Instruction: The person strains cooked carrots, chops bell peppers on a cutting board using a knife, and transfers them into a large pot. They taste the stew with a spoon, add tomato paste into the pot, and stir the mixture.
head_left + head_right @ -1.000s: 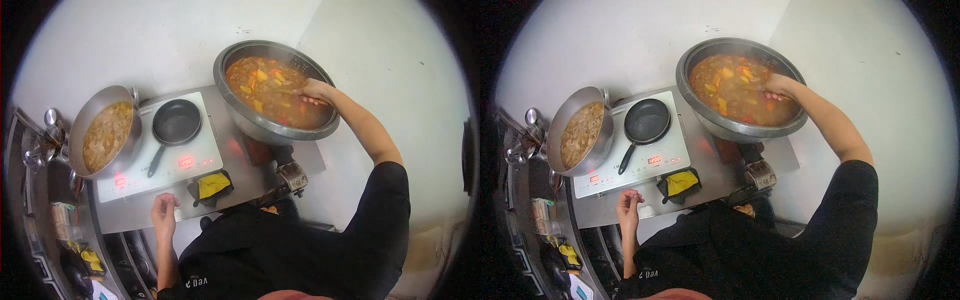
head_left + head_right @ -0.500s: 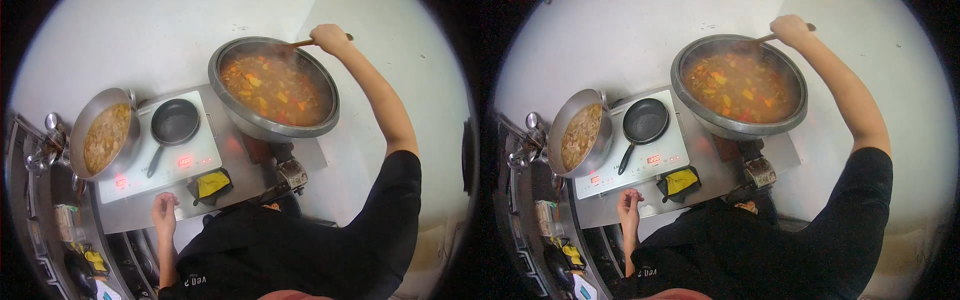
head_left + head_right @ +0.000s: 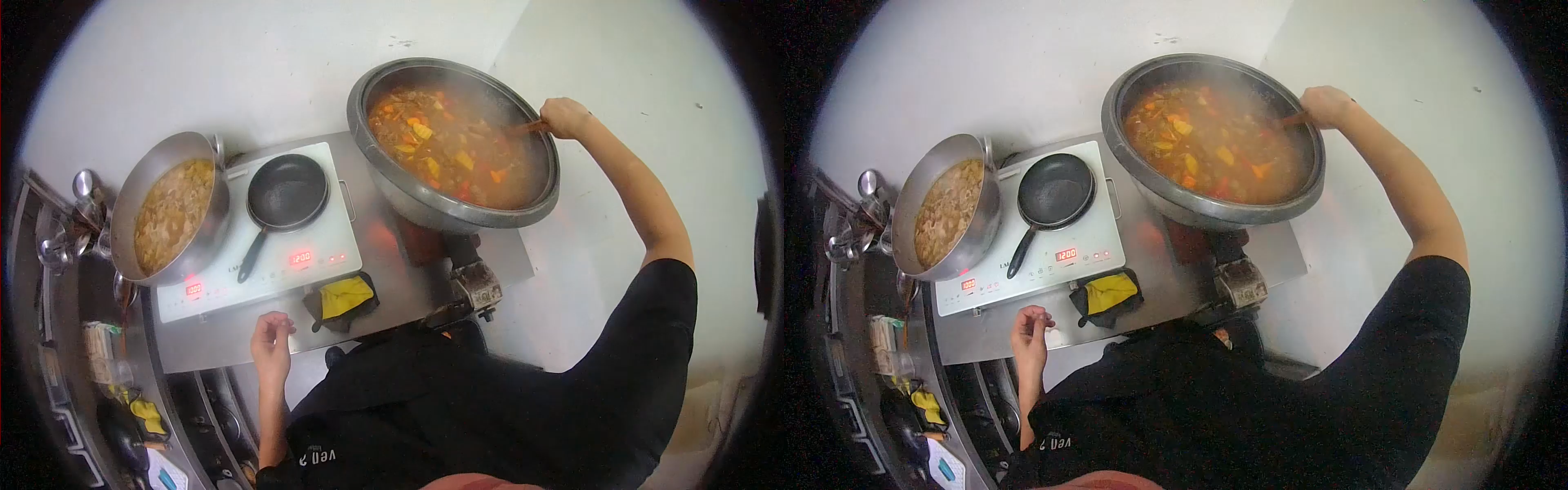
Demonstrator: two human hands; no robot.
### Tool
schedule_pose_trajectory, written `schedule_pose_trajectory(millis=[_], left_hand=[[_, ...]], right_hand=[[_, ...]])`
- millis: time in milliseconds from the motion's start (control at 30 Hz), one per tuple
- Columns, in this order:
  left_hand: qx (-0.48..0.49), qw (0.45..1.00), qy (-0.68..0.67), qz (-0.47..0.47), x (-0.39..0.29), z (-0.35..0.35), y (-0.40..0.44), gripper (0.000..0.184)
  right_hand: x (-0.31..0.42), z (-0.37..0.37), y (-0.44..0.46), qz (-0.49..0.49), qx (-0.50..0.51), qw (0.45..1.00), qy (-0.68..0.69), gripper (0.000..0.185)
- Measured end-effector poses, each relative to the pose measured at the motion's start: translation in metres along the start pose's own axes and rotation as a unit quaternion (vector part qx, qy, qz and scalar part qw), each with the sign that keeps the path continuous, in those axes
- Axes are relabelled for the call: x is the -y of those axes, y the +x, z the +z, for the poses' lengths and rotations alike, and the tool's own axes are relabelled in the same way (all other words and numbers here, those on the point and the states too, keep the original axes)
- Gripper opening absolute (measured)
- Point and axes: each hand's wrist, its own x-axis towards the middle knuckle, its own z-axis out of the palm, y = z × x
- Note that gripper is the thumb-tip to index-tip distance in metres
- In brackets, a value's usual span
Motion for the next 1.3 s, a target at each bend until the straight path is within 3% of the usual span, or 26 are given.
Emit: schedule_pose_trajectory(millis=[233, 333, 400, 433, 500, 733, 967, 1100, 1167, 1300], left_hand=[[0.015, 1.0, -0.012, 0.014, 0.01, -0.002, 0.011, 0.007], [0.02, 0.999, -0.021, 0.014, 0.008, -0.001, 0.013, 0.006], [0.022, 0.999, -0.025, 0.013, 0.009, -0.003, 0.015, 0.006], [0.024, 0.999, -0.035, 0.019, 0.012, -0.004, 0.016, 0.006], [0.028, 0.998, -0.047, 0.024, 0.014, -0.006, 0.016, 0.007], [0.013, 0.998, -0.064, 0.024, 0.011, -0.012, 0.012, 0.008], [-0.006, 0.998, -0.056, 0.024, 0.016, -0.018, 0.004, 0.008], [-0.022, 0.999, -0.036, 0.009, 0.01, -0.015, -0.004, 0.006], [-0.014, 0.999, -0.039, 0.02, 0.009, -0.012, -0.008, 0.006], [0.0, 0.999, -0.04, 0.017, 0.005, -0.007, -0.014, 0.006]], right_hand=[[0.001, -0.005, -0.053, -0.06, 0.035, 0.997, 0.037, 0.066], [-0.006, 0.0, -0.063, -0.031, 0.113, 0.992, 0.046, 0.053], [0.001, -0.012, -0.08, -0.025, 0.187, 0.968, 0.167, 0.039], [0.006, -0.016, -0.085, -0.023, 0.188, 0.968, 0.165, 0.039], [0.017, -0.023, -0.094, -0.008, 0.233, 0.928, 0.291, 0.03], [0.064, -0.034, -0.098, 0.02, 0.303, 0.823, 0.48, 0.02], [0.121, -0.027, -0.06, 0.021, 0.236, 0.747, 0.621, 0.02], [0.136, -0.009, -0.006, 0.031, 0.21, 0.767, 0.605, 0.017], [0.139, -0.012, 0.01, 0.015, 0.131, 0.868, 0.478, 0.017], [0.097, -0.03, 0.018, -0.012, 0.069, 0.925, 0.372, 0.022]])
